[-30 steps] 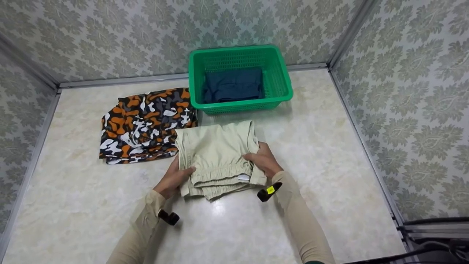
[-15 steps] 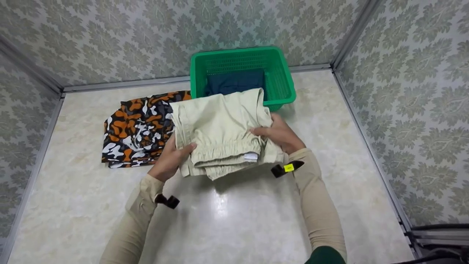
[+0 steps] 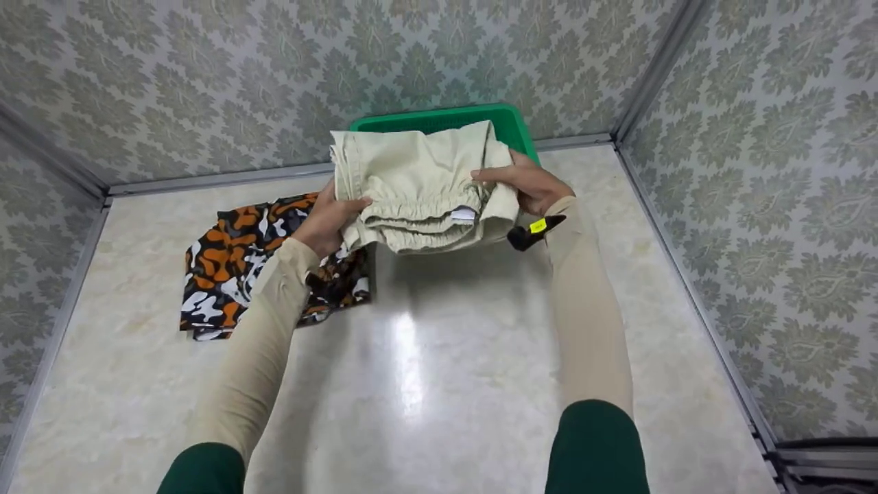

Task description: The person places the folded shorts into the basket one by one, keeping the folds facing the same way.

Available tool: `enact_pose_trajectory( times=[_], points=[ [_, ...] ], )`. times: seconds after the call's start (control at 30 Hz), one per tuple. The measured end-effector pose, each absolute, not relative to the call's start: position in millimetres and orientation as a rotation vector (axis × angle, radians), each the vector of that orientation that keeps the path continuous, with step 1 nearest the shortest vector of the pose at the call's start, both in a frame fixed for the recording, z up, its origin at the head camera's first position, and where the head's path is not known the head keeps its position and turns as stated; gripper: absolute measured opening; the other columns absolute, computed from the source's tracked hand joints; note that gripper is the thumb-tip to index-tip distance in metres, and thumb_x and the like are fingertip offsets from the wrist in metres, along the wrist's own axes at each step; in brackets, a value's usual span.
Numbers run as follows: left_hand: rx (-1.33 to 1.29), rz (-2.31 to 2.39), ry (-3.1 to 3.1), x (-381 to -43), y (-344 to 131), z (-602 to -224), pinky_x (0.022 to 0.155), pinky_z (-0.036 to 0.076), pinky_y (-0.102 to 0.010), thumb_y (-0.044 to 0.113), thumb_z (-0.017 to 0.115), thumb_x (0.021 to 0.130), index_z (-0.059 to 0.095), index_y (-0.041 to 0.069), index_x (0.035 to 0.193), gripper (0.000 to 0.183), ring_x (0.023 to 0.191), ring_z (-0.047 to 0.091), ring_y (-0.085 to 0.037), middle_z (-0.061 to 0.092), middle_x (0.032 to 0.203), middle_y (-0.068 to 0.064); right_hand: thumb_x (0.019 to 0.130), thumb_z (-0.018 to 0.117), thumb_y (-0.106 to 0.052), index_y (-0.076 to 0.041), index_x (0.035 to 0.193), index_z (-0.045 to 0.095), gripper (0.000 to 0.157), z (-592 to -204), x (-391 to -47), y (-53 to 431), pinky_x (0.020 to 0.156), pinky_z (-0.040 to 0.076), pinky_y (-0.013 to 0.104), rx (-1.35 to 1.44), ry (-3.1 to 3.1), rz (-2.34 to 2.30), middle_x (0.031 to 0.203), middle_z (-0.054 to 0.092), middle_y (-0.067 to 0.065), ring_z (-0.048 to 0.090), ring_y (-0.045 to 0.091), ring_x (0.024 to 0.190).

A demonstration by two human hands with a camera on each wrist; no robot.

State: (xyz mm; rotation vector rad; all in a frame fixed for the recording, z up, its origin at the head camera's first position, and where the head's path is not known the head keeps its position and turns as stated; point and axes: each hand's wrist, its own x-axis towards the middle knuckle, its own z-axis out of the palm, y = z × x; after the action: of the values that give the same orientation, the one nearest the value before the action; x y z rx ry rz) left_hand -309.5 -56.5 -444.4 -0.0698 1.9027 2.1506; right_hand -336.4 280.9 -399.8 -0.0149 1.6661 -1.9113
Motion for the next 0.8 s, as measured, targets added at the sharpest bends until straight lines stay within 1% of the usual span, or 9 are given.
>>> enact_pose_trajectory(
  times=[0.17, 0.23, 0.33, 0.43, 0.5, 0.57, 0.67, 0.7, 0.8],
  points=[
    [-0.131, 2.073, 1.971, -335, -49, -443, 0.11, 0.04, -0.038, 0.001, 0.057, 0.1, 0.021, 0.031, 0.163, 0.079, 0.147, 0.034, -0.024, 0.03, 0.164, -0.004, 0.093, 0.075, -0.012, -0.025, 0.164, 0.012, 0.096, -409, -353, 280, 0.079, 0.059, 0.033, 0.162, 1.862, -1.822, 0.15, 0.042, 0.017, 0.066, 0.024, 0.111],
    [-0.149, 2.054, 1.971, -343, -47, -441, 0.109, 0.04, -0.038, 0.001, 0.056, 0.101, 0.023, 0.029, 0.162, 0.075, 0.146, 0.035, -0.025, 0.031, 0.163, -0.005, 0.091, 0.077, -0.016, -0.027, 0.164, 0.012, 0.098, -413, -358, 276, 0.066, 0.057, 0.028, 0.215, 2.017, -1.761, 0.141, 0.048, 0.013, 0.067, 0.016, 0.09],
    [-0.146, 2.041, 1.97, -355, -44, -439, 0.104, 0.042, -0.036, 0.001, 0.054, 0.102, 0.025, 0.026, 0.161, 0.071, 0.142, 0.04, -0.025, 0.033, 0.161, -0.006, 0.094, 0.074, -0.018, -0.031, 0.162, 0.021, 0.087, -418, -364, 271, 0.049, 0.045, 0.025, 0.239, 2.234, -1.686, 0.133, 0.053, 0.012, 0.049, 0.01, 0.054],
    [-0.125, 2.02, 2.008, -363, -41, -440, 0.097, 0.041, -0.034, 0.001, 0.053, 0.102, 0.027, 0.024, 0.16, 0.067, 0.138, 0.042, -0.024, 0.034, 0.16, -0.007, 0.096, 0.07, -0.018, -0.034, 0.158, 0.03, 0.075, -423, -368, 265, 0.047, 0.029, 0.029, 0.243, 2.435, -1.622, 0.151, 0.043, 0.014, 0.025, 0.014, 0.047],
    [-0.13, 2.004, 2.042, -368, -38, -442, 0.095, 0.04, -0.032, 0.0, 0.052, 0.102, 0.028, 0.023, 0.159, 0.066, 0.137, 0.043, -0.023, 0.035, 0.159, -0.007, 0.098, 0.067, -0.013, -0.029, 0.156, 0.035, 0.068, -427, -370, 261, 0.056, 0.037, 0.029, 0.196, 2.508, -1.648, 0.162, 0.028, 0.008, 0.042, 0.012, 0.061],
    [-0.15, 1.986, 2.078, -372, -35, -445, 0.091, 0.039, -0.032, -0.001, 0.051, 0.102, 0.03, 0.023, 0.159, 0.065, 0.134, 0.044, -0.023, 0.036, 0.159, -0.006, 0.099, 0.064, -0.009, -0.023, 0.153, 0.043, 0.059, -434, -373, 256, 0.073, 0.045, 0.03, 0.131, 2.576, -1.665, 0.165, 0.023, 0.005, 0.055, 0.013, 0.095],
    [-0.162, 1.966, 2.128, -377, -28, -450, 0.088, 0.039, -0.032, -0.007, 0.046, 0.099, 0.032, 0.022, 0.157, 0.067, 0.133, 0.045, -0.026, 0.038, 0.157, -0.005, 0.102, 0.058, -0.006, -0.013, 0.145, 0.052, 0.045, -446, -378, 252, 0.096, 0.045, 0.038, 0.022, 2.674, -1.643, 0.159, 0.036, 0.005, 0.036, 0.018, 0.142],
    [-0.151, 1.944, 2.166, -378, -26, -451, 0.088, 0.038, -0.032, -0.009, 0.045, 0.098, 0.033, 0.022, 0.156, 0.067, 0.133, 0.045, -0.026, 0.038, 0.157, -0.005, 0.102, 0.056, -0.005, -0.01, 0.143, 0.054, 0.041, -450, -380, 251, 0.103, 0.042, 0.041, -0.011, 2.706, -1.622, 0.156, 0.041, 0.006, 0.031, 0.019, 0.146],
    [-0.094, 1.784, 2.362, -383, -16, -457, 0.092, 0.041, -0.032, -0.008, 0.044, 0.097, 0.037, 0.021, 0.153, 0.064, 0.132, 0.048, -0.026, 0.044, 0.153, -0.004, 0.103, 0.051, -0.001, -0.004, 0.14, 0.057, 0.037, -462, -384, 252, 0.111, 0.036, 0.047, -0.07, 2.788, -1.521, 0.15, 0.048, 0.012, 0.035, 0.026, 0.145]
  ],
)
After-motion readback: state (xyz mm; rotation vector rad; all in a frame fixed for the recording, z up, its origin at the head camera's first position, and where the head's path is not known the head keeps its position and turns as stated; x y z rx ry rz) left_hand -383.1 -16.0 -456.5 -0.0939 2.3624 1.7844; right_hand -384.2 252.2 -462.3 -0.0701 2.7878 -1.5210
